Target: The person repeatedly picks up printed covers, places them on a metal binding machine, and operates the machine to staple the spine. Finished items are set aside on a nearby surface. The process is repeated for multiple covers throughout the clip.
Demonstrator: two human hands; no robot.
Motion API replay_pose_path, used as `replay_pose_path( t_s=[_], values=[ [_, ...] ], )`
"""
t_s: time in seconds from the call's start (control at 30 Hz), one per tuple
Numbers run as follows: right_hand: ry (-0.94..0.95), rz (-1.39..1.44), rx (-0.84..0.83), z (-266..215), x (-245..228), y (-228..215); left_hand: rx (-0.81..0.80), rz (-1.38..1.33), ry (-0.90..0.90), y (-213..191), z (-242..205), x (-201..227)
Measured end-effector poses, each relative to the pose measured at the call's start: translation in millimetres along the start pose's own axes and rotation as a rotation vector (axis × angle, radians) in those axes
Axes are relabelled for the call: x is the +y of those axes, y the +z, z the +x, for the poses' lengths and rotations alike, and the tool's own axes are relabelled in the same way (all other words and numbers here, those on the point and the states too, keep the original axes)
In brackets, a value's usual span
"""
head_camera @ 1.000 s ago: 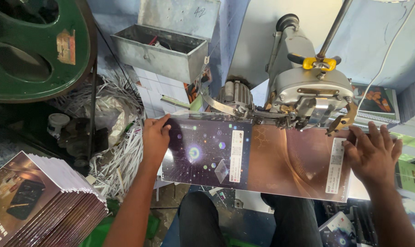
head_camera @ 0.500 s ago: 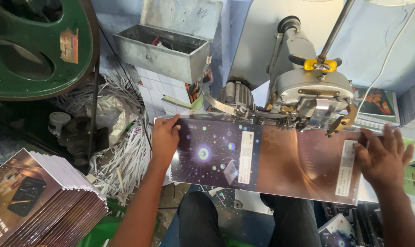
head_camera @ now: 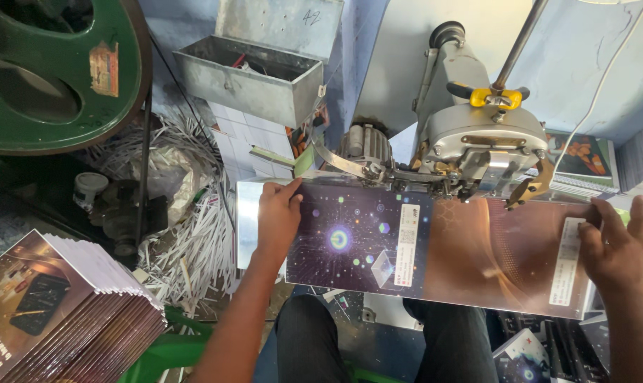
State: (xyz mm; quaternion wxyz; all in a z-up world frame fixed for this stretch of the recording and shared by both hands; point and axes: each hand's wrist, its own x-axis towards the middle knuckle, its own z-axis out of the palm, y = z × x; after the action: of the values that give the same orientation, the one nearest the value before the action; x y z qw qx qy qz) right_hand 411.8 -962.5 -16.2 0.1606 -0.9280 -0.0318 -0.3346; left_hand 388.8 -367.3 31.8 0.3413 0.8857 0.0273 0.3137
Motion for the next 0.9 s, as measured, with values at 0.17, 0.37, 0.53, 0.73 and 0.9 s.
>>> replay_pose_path(
  t_s=[0.17, 0.37, 0.53, 0.73, 0.9],
  values=[
    [-0.018, -0.039, 0.029, -4, 8, 6, -0.005, 0.055, 0.002, 2, -1, 5],
    [-0.127, -0.486, -0.004, -4, 4, -3, 0.070, -0.003, -0.094, -3, -7, 20],
    [-0.008, -0.242, 0.028, 3, -6, 6, 0.171, -0.037, -0.154, -1, -17, 32],
    [-0.143, -0.215, -0.060, 19, -54, 18, 0.170, -0.085, -0.088, 13, -28, 41],
    [-0.343, -0.062, -0.076, 20, -112, 25, 0.094, -0.104, -0.032, 29, -41, 55]
  ],
)
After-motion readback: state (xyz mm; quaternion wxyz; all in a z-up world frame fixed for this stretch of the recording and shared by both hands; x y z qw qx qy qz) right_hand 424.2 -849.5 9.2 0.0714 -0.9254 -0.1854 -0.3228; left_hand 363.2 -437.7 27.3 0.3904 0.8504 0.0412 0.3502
